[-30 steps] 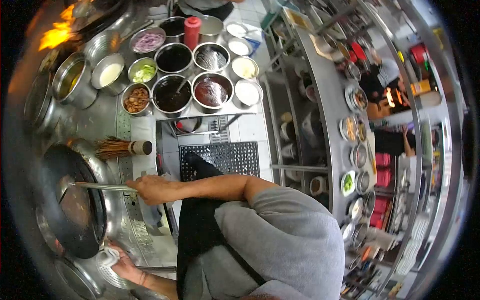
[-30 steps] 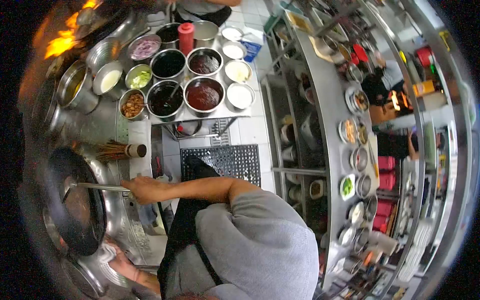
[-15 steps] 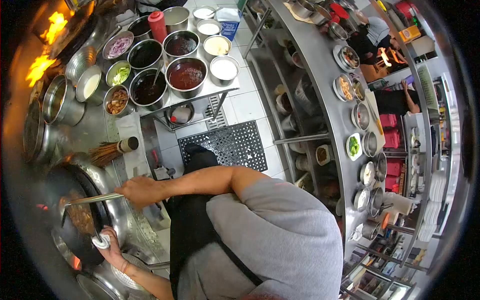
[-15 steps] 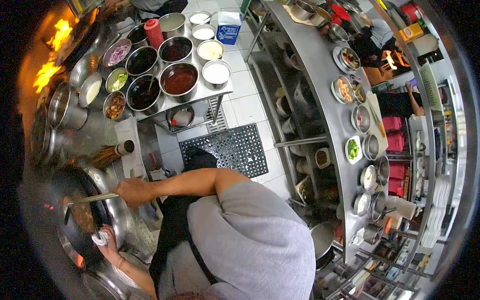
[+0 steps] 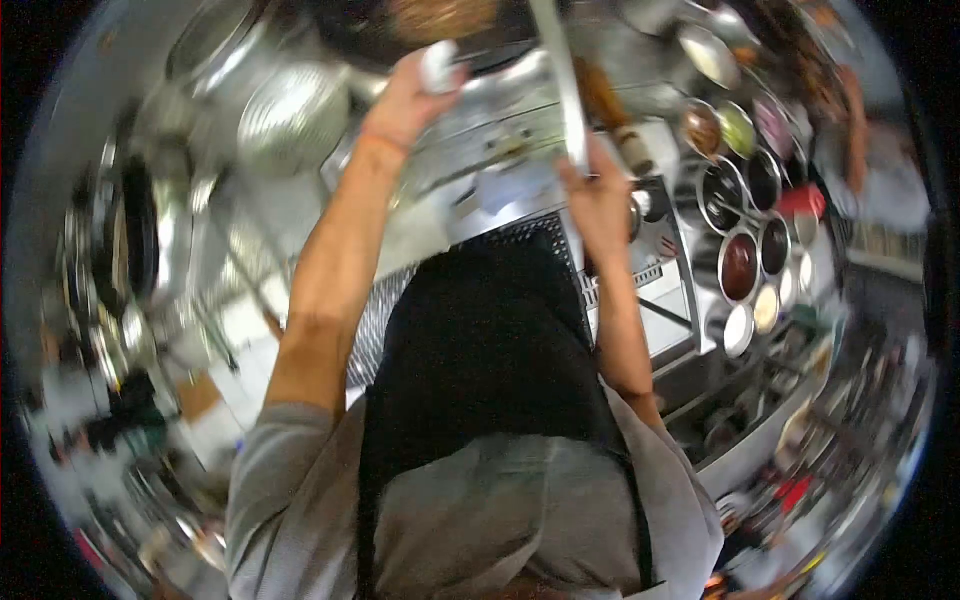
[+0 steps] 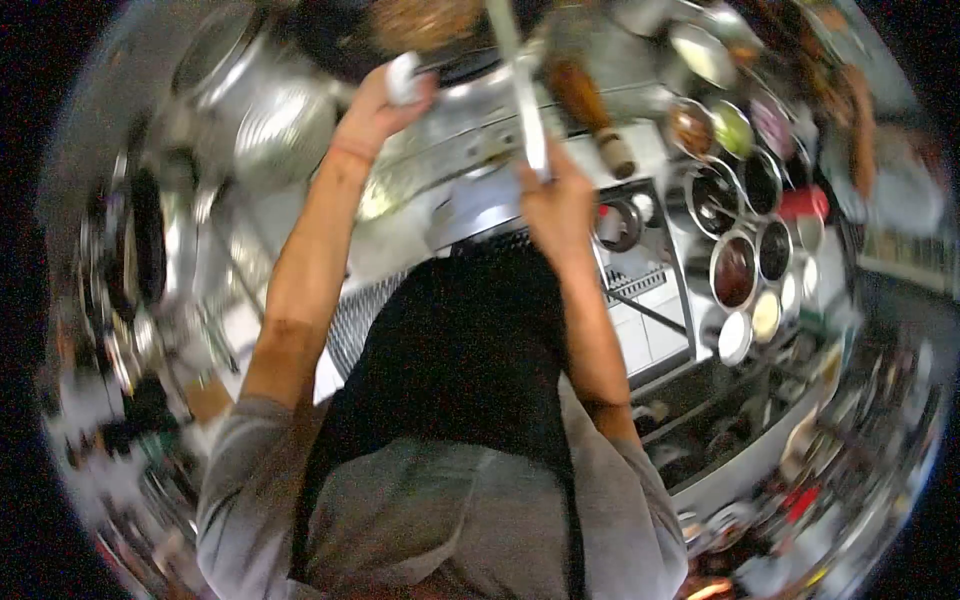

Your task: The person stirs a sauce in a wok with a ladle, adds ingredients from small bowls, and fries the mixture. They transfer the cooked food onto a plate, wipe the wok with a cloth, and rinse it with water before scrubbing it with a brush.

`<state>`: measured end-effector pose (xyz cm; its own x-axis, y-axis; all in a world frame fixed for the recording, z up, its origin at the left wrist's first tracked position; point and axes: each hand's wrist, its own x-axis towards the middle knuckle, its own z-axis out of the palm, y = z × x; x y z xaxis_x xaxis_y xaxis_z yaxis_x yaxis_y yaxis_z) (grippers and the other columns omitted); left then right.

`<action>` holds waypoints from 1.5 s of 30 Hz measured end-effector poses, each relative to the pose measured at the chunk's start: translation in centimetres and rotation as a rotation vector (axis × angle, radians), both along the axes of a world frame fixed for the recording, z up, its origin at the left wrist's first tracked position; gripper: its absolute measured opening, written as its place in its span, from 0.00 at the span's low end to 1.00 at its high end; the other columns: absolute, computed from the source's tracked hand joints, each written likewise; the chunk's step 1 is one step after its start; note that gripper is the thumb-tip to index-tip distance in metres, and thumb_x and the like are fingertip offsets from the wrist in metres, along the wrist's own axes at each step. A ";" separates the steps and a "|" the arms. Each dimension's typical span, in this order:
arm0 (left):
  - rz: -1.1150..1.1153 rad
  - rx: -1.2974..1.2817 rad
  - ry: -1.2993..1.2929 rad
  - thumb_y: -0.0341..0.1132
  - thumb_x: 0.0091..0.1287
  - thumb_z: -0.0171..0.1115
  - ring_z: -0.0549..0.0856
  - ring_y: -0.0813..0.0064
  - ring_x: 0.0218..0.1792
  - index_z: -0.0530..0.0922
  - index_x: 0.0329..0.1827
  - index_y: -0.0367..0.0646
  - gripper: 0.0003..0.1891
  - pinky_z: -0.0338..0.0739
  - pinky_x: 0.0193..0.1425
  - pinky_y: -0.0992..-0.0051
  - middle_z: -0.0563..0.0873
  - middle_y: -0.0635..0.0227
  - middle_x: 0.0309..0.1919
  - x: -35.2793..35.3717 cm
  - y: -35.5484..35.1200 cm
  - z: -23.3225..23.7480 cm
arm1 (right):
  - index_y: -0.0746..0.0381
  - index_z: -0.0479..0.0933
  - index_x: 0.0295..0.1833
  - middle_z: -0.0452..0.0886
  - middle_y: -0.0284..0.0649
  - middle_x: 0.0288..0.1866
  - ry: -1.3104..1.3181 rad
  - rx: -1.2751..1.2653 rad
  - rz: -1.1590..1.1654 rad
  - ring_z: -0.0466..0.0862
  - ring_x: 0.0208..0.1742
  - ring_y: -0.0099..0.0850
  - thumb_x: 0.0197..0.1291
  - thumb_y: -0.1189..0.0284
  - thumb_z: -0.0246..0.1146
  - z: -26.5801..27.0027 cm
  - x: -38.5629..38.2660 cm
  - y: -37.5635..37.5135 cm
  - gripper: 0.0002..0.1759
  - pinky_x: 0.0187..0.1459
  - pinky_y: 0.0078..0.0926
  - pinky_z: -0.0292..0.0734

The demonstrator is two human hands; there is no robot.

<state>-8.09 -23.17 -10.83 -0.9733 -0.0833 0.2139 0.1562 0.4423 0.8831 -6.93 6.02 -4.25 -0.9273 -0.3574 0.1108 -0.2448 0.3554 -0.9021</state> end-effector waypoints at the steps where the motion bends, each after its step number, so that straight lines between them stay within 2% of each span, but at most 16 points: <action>1: 0.102 0.862 -0.261 0.36 0.67 0.57 0.80 0.65 0.40 0.75 0.46 0.39 0.10 0.76 0.35 0.73 0.79 0.59 0.37 1.0 1.7 3.2 | 0.69 0.73 0.61 0.84 0.42 0.39 0.032 -0.063 0.041 0.79 0.33 0.22 0.60 0.77 0.63 0.1 -0.2 0.5 0.22 0.36 0.23 0.74; 2: 0.168 1.736 -0.461 0.36 0.66 0.58 0.80 0.66 0.39 0.75 0.45 0.40 0.10 0.75 0.31 0.74 0.78 0.59 0.37 1.5 3.1 5.8 | 0.69 0.72 0.61 0.84 0.40 0.41 0.075 -0.131 0.058 0.79 0.37 0.20 0.61 0.77 0.63 0.3 -0.5 0.6 0.22 0.39 0.21 0.74; 5: 0.265 1.682 -0.350 0.36 0.66 0.58 0.79 0.65 0.38 0.74 0.44 0.41 0.10 0.72 0.28 0.75 0.78 0.57 0.39 3.2 5.1 8.7 | 0.67 0.73 0.61 0.81 0.34 0.42 -0.178 -0.200 0.014 0.77 0.42 0.21 0.62 0.79 0.62 3.7 1.3 0.5 0.20 0.43 0.17 0.73; 6: 0.426 1.706 -0.406 0.36 0.67 0.56 0.79 0.64 0.36 0.75 0.44 0.42 0.08 0.72 0.27 0.74 0.78 0.56 0.41 1.9 4.9 8.6 | 0.67 0.73 0.60 0.80 0.33 0.39 -0.160 -0.195 0.001 0.76 0.35 0.18 0.62 0.80 0.61 3.6 1.2 0.4 0.20 0.36 0.14 0.71; 10: 0.286 1.791 -0.529 0.38 0.69 0.54 0.78 0.65 0.35 0.75 0.43 0.43 0.09 0.73 0.25 0.75 0.77 0.61 0.36 3.7 5.5 8.8 | 0.66 0.73 0.61 0.76 0.26 0.31 -0.348 -0.219 -0.017 0.64 0.21 0.10 0.63 0.80 0.60 6.6 2.3 0.4 0.20 0.20 0.10 0.56; 14: 0.258 1.732 -0.470 0.38 0.70 0.53 0.79 0.65 0.35 0.76 0.41 0.44 0.08 0.74 0.25 0.77 0.76 0.62 0.35 4.7 6.6 13.3 | 0.66 0.72 0.62 0.74 0.24 0.27 -0.251 -0.212 0.016 0.64 0.20 0.10 0.64 0.78 0.59 6.3 1.7 0.4 0.20 0.19 0.10 0.55; 16: 0.308 1.699 -0.444 0.40 0.70 0.53 0.79 0.65 0.35 0.76 0.42 0.44 0.10 0.75 0.25 0.75 0.77 0.62 0.36 2.2 5.2 11.9 | 0.68 0.70 0.63 0.68 0.26 0.20 -0.279 -0.263 0.042 0.63 0.16 0.12 0.65 0.76 0.60 6.5 1.6 -0.4 0.21 0.15 0.13 0.58; 18: 0.198 1.820 -0.430 0.40 0.70 0.51 0.77 0.72 0.19 0.77 0.30 0.47 0.11 0.74 0.18 0.75 0.76 0.69 0.19 0.3 4.0 8.3 | 0.68 0.70 0.63 0.68 0.26 0.20 -0.280 -0.261 0.060 0.64 0.15 0.13 0.65 0.75 0.60 6.4 1.5 -0.7 0.21 0.14 0.13 0.57; 19: 0.390 1.734 -0.413 0.40 0.69 0.54 0.80 0.65 0.33 0.76 0.40 0.43 0.10 0.76 0.25 0.72 0.78 0.62 0.34 0.1 4.3 7.4 | 0.68 0.70 0.64 0.69 0.26 0.21 -0.272 -0.256 0.084 0.64 0.15 0.13 0.65 0.76 0.60 6.0 1.2 -0.5 0.22 0.14 0.13 0.58; 22: 0.376 1.715 -0.419 0.40 0.67 0.54 0.80 0.66 0.30 0.76 0.39 0.44 0.09 0.76 0.24 0.70 0.78 0.62 0.27 2.3 5.6 3.4 | 0.68 0.69 0.64 0.72 0.28 0.24 -0.283 -0.271 0.078 0.64 0.15 0.12 0.64 0.77 0.58 5.7 1.4 0.2 0.22 0.15 0.13 0.58; 26: 0.293 1.556 -0.690 0.44 0.68 0.50 0.78 0.70 0.24 0.74 0.31 0.44 0.14 0.73 0.22 0.70 0.74 0.67 0.18 9.3 8.2 5.3 | 0.66 0.70 0.63 0.70 0.26 0.22 -0.264 -0.226 0.004 0.64 0.16 0.12 0.65 0.76 0.58 5.7 1.4 1.3 0.21 0.15 0.13 0.57; 27: 0.262 1.461 -0.555 0.45 0.70 0.47 0.76 0.71 0.22 0.73 0.29 0.44 0.16 0.71 0.21 0.71 0.74 0.65 0.18 9.0 7.9 6.7 | 0.65 0.70 0.64 0.69 0.26 0.22 -0.255 -0.191 0.033 0.63 0.16 0.12 0.65 0.77 0.58 5.6 1.1 1.7 0.21 0.15 0.13 0.56; 30: 0.308 1.745 -0.547 0.37 0.69 0.50 0.77 0.70 0.25 0.72 0.37 0.37 0.10 0.68 0.20 0.76 0.76 0.57 0.28 4.9 4.4 8.1 | 0.66 0.69 0.64 0.69 0.26 0.22 -0.317 -0.287 0.054 0.64 0.15 0.12 0.65 0.78 0.57 6.3 1.4 1.4 0.21 0.15 0.13 0.57; 35: 0.330 1.724 -0.579 0.36 0.69 0.52 0.78 0.68 0.27 0.71 0.42 0.37 0.09 0.68 0.20 0.77 0.77 0.56 0.32 2.5 5.2 12.5 | 0.67 0.68 0.64 0.69 0.26 0.22 -0.339 -0.278 0.015 0.64 0.15 0.13 0.65 0.77 0.58 6.1 1.5 1.5 0.22 0.14 0.14 0.58; 43: 0.356 1.655 -0.405 0.40 0.66 0.56 0.80 0.66 0.32 0.73 0.37 0.42 0.09 0.76 0.26 0.72 0.77 0.60 0.30 1.9 4.6 2.5 | 0.66 0.71 0.63 0.69 0.25 0.20 -0.310 -0.244 0.034 0.63 0.14 0.12 0.64 0.77 0.58 5.4 2.2 1.1 0.21 0.14 0.14 0.57; 45: 0.376 1.513 -0.576 0.43 0.65 0.55 0.77 0.69 0.22 0.74 0.30 0.46 0.11 0.75 0.24 0.71 0.75 0.65 0.19 6.0 7.4 4.4 | 0.66 0.70 0.63 0.68 0.25 0.20 -0.300 -0.242 0.026 0.63 0.14 0.13 0.64 0.77 0.58 5.2 2.3 1.9 0.21 0.14 0.14 0.57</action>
